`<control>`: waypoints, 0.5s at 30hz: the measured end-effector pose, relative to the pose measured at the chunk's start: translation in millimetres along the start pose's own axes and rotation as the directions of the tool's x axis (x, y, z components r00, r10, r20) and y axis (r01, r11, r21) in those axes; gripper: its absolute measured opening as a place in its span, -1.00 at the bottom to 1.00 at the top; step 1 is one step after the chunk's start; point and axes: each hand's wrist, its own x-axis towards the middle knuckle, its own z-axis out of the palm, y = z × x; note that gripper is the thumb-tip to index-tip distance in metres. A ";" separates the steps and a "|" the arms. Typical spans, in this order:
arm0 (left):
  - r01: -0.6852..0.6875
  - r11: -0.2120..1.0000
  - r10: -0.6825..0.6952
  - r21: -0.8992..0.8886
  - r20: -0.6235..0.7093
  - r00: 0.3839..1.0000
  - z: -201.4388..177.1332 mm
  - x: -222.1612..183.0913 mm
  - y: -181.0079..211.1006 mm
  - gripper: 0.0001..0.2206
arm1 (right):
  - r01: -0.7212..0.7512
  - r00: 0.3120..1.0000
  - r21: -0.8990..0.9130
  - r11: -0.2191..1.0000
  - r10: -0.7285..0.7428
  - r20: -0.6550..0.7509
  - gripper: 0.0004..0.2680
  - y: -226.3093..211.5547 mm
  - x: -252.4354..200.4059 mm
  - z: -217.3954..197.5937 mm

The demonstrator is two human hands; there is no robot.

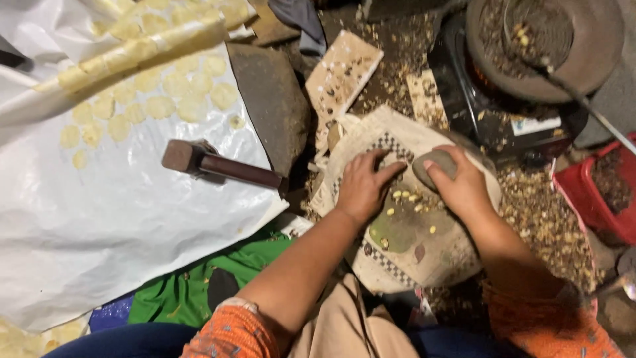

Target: Roasting, cracking, and flattening nuts using traditional manual tools.

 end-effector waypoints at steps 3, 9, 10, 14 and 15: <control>-0.007 1.000 0.008 0.007 -0.040 0.999 2.9 12.0 -1.5 -0.85 | -0.008 0.999 -0.011 1.000 0.008 -0.043 -0.63 -20.9 -19.7 -14.0; 0.010 0.998 -0.015 -0.069 -0.078 0.997 15.3 4.7 -7.1 -0.82 | 0.064 0.988 -0.012 0.998 -0.065 -0.138 -0.69 -50.4 -47.5 -8.2; 0.011 0.998 -0.016 -0.062 -0.088 0.996 18.3 3.4 -9.9 -0.82 | 0.052 0.993 -0.058 0.997 -0.058 -0.104 -0.68 -40.1 -40.3 5.0; -0.008 0.998 0.001 -0.063 -0.115 0.993 23.7 1.1 -11.8 -0.83 | 0.053 0.997 -0.165 0.985 -0.062 -0.053 -0.67 -12.1 -23.9 18.4; -0.009 0.998 0.002 -0.060 -0.122 0.993 13.9 -0.8 -10.8 -0.83 | 0.060 0.996 -0.164 0.985 -0.070 -0.056 -0.67 -6.4 -19.2 26.9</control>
